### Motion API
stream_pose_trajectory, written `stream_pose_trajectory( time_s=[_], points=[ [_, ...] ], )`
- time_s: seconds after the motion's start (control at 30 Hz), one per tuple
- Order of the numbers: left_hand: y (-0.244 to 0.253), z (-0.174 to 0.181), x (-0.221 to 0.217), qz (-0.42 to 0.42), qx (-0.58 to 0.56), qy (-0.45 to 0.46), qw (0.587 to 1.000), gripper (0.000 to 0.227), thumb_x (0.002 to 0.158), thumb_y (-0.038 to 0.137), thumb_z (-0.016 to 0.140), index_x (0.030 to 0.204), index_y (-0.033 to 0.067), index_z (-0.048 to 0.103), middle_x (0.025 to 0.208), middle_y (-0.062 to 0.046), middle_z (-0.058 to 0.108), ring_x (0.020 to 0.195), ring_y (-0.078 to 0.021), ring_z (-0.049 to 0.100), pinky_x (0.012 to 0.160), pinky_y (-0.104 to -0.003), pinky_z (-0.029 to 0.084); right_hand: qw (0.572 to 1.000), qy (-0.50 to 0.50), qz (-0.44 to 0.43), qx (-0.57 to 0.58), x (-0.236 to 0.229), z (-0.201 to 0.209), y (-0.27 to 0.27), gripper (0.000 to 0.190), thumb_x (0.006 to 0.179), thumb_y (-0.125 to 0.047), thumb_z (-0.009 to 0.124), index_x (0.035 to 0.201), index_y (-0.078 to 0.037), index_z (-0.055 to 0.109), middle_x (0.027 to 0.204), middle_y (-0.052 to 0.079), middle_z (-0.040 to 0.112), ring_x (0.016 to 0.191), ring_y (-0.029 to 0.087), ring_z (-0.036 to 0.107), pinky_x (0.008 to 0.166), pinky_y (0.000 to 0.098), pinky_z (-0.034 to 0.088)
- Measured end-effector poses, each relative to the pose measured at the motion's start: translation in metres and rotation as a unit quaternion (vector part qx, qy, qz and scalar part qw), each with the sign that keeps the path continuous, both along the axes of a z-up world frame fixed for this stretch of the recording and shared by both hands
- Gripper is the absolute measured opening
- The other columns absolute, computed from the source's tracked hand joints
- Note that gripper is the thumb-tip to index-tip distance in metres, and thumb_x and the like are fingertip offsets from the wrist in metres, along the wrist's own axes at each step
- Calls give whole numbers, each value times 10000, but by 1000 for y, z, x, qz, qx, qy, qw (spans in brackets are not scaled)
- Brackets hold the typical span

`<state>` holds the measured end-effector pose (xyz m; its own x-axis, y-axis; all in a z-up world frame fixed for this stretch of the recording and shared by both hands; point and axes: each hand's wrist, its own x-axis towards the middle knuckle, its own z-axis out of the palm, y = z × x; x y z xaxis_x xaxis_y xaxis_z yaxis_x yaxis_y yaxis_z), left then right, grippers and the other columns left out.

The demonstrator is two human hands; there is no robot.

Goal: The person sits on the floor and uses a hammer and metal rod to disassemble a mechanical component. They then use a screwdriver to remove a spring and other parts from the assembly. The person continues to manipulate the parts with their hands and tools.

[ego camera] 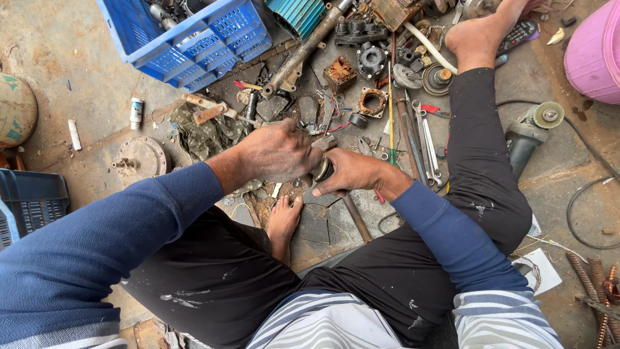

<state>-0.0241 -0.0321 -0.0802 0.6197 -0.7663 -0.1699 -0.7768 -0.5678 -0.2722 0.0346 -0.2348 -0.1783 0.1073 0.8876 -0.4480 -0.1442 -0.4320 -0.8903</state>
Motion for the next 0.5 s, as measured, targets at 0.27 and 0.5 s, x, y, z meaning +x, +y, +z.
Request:
stream_pose_trajectory(
  time_s=[0.27,0.5],
  points=[
    [41,-64,10,377,40,282,881,577,899,711,519,1022,162,643,716,-19,646,607,-152,624,507,-348,495,949,-162,-245,119,37,-19,-13,696,802,-421,846,1293,-12,572,1221,144,654,1150,272,641,1014,429,519],
    [91,-199,-25,528,-177,312,770,692,989,604,477,1433,73,469,1066,-173,682,944,-300,679,865,-473,540,924,-202,-325,-17,37,-57,-26,489,846,-366,791,1188,-43,659,1123,111,740,1062,235,710,985,391,563]
  ],
)
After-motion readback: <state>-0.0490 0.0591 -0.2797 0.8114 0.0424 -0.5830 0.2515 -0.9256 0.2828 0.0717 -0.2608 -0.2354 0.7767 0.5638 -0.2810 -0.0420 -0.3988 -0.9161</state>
